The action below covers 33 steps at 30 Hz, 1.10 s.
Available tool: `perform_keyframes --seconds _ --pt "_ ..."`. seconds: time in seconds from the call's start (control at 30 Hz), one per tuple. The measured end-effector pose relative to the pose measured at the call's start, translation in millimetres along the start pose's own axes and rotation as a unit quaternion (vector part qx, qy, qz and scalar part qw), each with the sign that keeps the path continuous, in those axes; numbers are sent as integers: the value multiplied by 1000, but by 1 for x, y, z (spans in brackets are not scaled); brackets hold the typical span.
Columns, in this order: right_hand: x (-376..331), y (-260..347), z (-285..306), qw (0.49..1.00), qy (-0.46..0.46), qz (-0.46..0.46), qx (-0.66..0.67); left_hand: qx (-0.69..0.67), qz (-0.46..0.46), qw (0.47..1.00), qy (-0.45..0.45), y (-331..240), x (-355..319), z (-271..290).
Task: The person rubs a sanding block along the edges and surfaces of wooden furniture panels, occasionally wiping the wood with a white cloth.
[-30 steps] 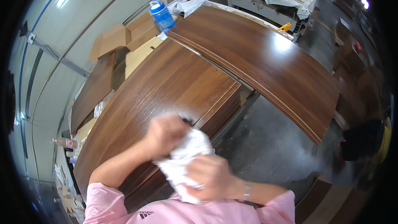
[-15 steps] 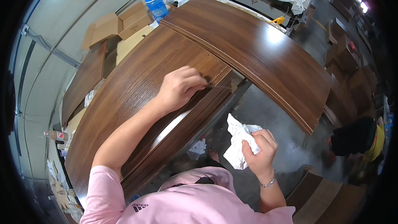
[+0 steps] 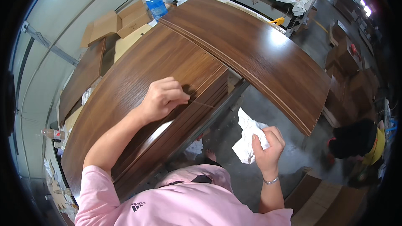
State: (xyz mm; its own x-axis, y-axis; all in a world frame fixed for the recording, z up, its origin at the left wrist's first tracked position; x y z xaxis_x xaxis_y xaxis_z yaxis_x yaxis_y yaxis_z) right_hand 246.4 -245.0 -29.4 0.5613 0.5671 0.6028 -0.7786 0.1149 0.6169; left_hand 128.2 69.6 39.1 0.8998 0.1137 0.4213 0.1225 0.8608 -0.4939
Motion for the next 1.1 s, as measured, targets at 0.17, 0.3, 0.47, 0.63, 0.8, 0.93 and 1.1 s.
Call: perform_keyframes --seconds 0.17,0.3,0.47,0.63,0.8,0.93,1.1 --pt "6 -5 7 999 7 37 -30 7 -38 989 144 -25 -81 28" --pt "18 -10 9 999 -15 0 -43 1 31 989 148 -39 -131 59" --pt "71 8 -21 995 -19 91 22 2 120 993 16 -22 -114 54" --pt "108 26 -49 985 -50 164 8 -28 163 982 93 -60 -180 76" --pt "114 54 -113 969 2 246 -16 24 403 898 -175 -62 -246 129" --pt "59 110 -164 944 91 317 10 -4 423 845 -327 -70 -294 155" --pt "-3 202 -200 907 143 371 139 37 419 826 -376 -93 -353 177"
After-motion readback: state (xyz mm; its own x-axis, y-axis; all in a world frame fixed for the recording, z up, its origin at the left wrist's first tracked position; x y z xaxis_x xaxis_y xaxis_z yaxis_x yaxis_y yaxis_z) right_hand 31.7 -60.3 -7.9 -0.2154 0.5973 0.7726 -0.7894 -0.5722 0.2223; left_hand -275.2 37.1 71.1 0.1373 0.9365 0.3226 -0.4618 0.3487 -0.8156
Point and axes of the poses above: each hand's wrist, its own x-axis towards the middle knuckle, its own z-axis out of the back of the hand, y = z × x, the point moved 2 cm from there along x, towards the middle knuckle, and after that the axes turned 14 degrees about z, right-handed, at the moved point
